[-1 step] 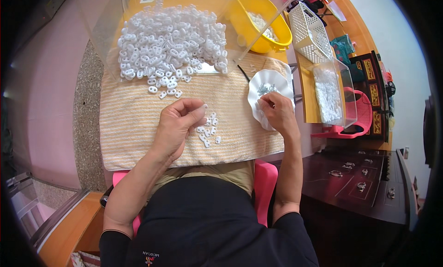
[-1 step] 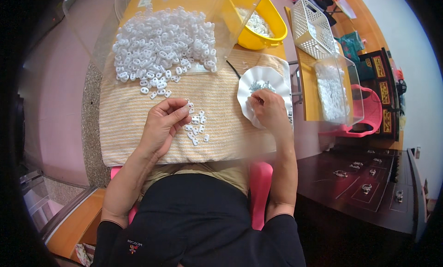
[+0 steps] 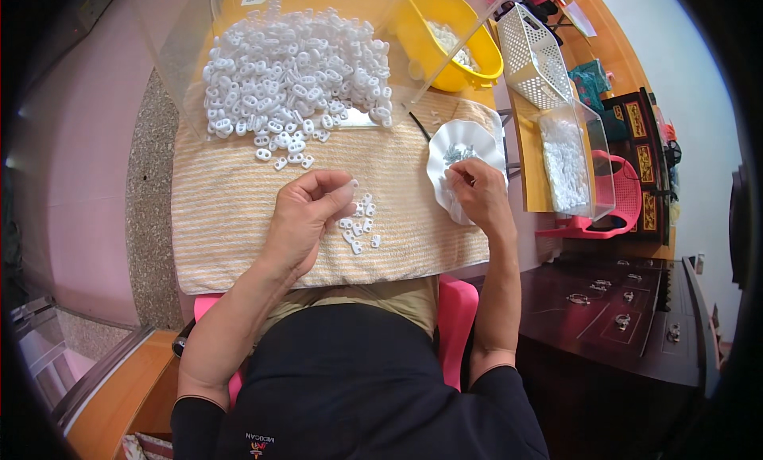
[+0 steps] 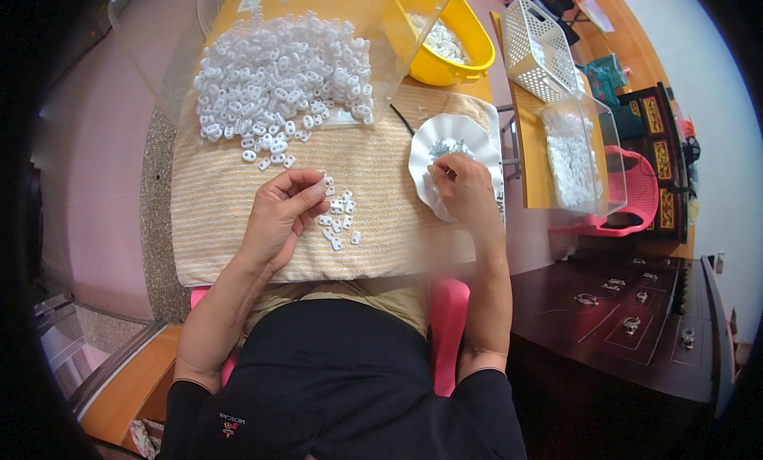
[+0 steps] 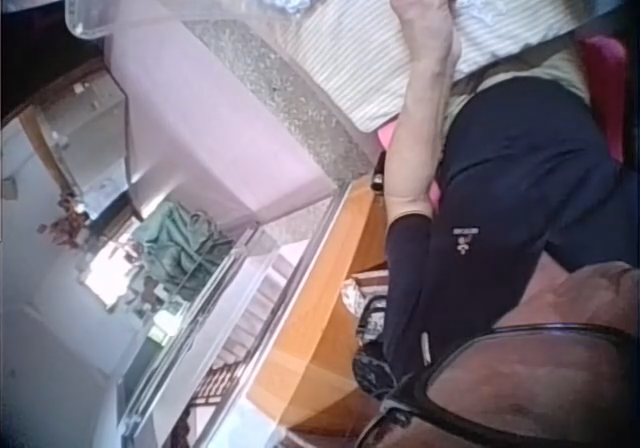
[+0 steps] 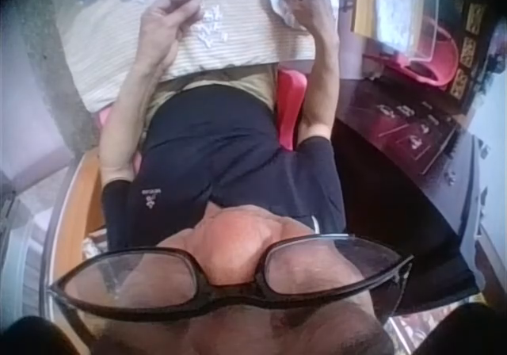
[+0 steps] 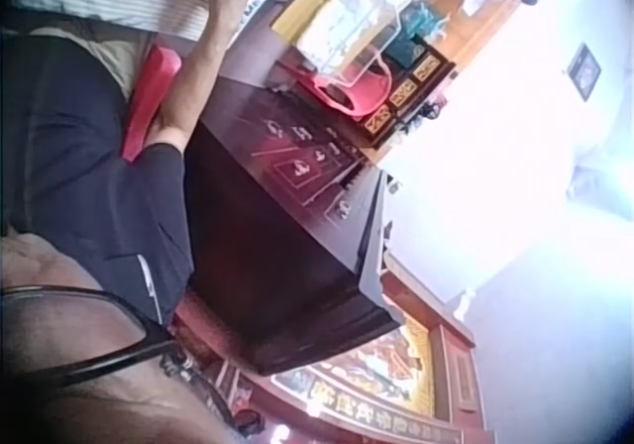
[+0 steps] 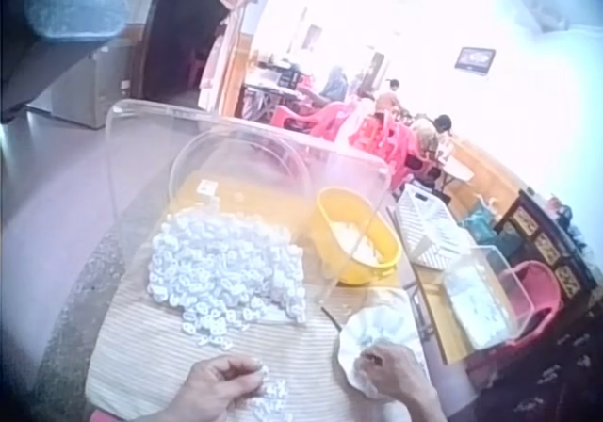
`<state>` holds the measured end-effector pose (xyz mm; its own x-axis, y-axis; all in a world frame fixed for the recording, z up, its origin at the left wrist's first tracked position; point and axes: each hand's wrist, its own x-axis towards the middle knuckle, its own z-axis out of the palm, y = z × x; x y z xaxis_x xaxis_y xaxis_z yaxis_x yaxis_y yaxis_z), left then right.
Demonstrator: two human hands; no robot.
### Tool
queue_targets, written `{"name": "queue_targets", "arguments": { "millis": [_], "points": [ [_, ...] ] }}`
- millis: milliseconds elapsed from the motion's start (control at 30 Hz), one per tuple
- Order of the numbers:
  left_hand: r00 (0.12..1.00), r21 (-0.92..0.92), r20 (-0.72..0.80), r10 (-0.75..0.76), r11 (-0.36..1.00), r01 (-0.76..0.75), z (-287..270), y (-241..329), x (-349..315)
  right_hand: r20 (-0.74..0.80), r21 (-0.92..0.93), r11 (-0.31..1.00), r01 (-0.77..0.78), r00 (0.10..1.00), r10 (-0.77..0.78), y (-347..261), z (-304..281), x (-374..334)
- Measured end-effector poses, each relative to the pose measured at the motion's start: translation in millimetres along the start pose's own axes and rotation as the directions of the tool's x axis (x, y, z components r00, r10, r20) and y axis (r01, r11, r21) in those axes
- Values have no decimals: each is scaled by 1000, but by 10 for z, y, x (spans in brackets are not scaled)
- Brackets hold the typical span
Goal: Inspecting and sorting small white plastic components at a desk.
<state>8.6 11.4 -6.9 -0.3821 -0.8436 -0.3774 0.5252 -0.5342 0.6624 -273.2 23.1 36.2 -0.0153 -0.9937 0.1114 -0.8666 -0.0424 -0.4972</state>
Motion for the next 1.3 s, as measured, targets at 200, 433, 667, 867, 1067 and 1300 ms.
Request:
{"name": "queue_targets", "arguments": {
  "millis": [200,433,667,867,1067,1300],
  "points": [
    [1000,2,1,-2,1000,2,35,15,-17,-146,126,992,-12,989,31,-85,67,-24],
    [1000,-32,1,-32,999,32,88,-5,-57,-156,658,735,164,984,-80,-739,503,-85],
    [992,-75,97,-76,994,84,91,40,-89,-96,631,757,172,985,-143,-899,695,-53],
    [982,-38,162,-96,994,103,69,32,-87,12,795,606,13,999,-38,-959,661,-44],
    [988,-42,134,-72,996,78,51,17,-80,84,814,579,-52,996,-30,-935,601,-60],
    [985,-50,158,-62,996,71,84,34,-82,45,801,597,41,991,-129,-882,582,-50]
  ]
}}
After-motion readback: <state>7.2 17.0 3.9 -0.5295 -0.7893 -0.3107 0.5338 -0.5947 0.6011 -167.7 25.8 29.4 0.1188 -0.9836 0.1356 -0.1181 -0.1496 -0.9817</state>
